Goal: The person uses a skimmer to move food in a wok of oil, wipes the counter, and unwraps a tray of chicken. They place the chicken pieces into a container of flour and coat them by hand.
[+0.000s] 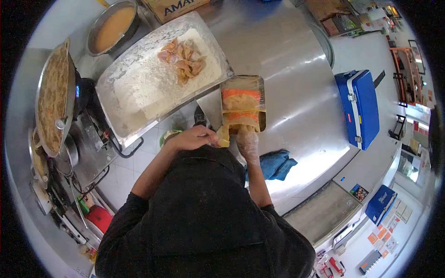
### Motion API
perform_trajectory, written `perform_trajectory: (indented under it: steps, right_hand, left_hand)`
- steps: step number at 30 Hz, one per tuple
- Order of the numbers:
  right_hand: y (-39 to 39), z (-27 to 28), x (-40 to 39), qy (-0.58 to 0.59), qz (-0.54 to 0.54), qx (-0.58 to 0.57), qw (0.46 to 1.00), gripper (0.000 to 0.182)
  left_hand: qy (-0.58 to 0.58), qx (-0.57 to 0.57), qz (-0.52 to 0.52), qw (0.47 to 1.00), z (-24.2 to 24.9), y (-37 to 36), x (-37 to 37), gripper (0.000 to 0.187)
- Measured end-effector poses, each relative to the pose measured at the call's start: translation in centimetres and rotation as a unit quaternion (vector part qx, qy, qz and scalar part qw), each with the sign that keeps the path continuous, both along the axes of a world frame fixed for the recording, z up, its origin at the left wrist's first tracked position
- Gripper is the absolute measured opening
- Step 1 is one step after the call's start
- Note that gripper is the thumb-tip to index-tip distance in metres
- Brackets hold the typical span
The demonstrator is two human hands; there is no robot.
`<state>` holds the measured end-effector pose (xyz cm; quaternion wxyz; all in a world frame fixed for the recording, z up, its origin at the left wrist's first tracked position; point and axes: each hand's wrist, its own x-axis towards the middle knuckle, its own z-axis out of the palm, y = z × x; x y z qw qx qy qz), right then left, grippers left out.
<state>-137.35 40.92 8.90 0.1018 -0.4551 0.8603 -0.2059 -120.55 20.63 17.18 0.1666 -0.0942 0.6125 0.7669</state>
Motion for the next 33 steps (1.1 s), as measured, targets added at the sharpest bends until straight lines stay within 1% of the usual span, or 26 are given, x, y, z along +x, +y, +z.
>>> perform_trajectory:
  steps: [1,2,5,8,11,12,13,14,17,20,23,26,29,32,33]
  right_hand:
    - [0.0,-1.3,0.5,0.051,0.02,-0.081,0.995,0.015]
    - [0.0,-2.4,0.8,0.058,0.031,-0.072,0.995,0.018]
    - [-0.7,-4.2,1.5,0.052,0.01,0.083,0.995,0.02]
    - [-1.0,-6.4,1.2,0.082,0.043,0.2,0.975,0.021]
    - [-2.0,-4.1,1.1,0.084,0.054,0.234,0.967,0.03]
    - [-2.4,-3.6,1.1,0.049,-0.005,0.107,0.993,0.035]
    - [-2.9,-3.1,0.9,0.014,-0.063,-0.022,0.998,0.04]
    - [-3.5,-2.6,0.6,-0.021,-0.118,-0.153,0.981,0.045]
    - [-5.3,0.4,-0.2,-0.03,-0.029,-0.082,0.996,0.058]
    - [-5.1,-0.4,-0.6,0.051,0.022,-0.015,0.998,0.06]
    - [-4.9,0.0,-1.2,-0.041,0.025,-0.044,0.998,0.061]
    - [-3.2,-4.6,-2.1,0.038,0.096,0.056,0.993,0.061]
    - [-3.4,-2.4,-2.4,0.055,0.134,0.056,0.988,0.062]
    - [-4.1,-2.2,-2.6,0.065,0.122,0.043,0.989,0.062]
    - [-4.5,-1.7,-2.6,0.079,0.126,0.068,0.987,0.062]
  left_hand:
    - [-0.008,-0.022,-0.02,1.0,1.4,0.2,-0.5,0.04]
    - [-0.015,-0.045,-0.038,0.998,2.2,0.3,-0.9,0.04]
    - [-0.019,-0.055,-0.044,0.997,2.1,0.6,-0.9,0.041]
    - [-0.004,-0.022,-0.014,1.0,0.7,0.6,-0.1,0.043]
    - [-0.024,-0.068,-0.041,0.997,2.1,0.1,-0.1,0.041]
    - [-0.021,-0.06,-0.044,0.997,2.0,0.3,0.0,0.04]
    - [-0.017,-0.052,-0.047,0.997,1.7,0.4,0.1,0.04]
    - [-0.012,-0.046,-0.049,0.998,1.5,0.4,0.1,0.039]
    - [0.002,-0.085,-0.063,0.994,1.4,0.3,0.2,0.038]
    - [-0.008,-0.088,-0.054,0.995,1.5,0.5,0.4,0.038]
    - [0.001,-0.087,-0.053,0.995,1.3,0.5,0.5,0.039]
    - [-0.013,-0.076,-0.043,0.996,2.1,0.3,0.5,0.04]
    - [-0.022,-0.07,-0.047,0.996,1.6,0.2,0.8,0.04]
    - [-0.022,-0.101,-0.049,0.993,1.9,0.2,0.7,0.041]
    - [-0.021,-0.094,-0.044,0.994,1.8,0.3,0.7,0.041]
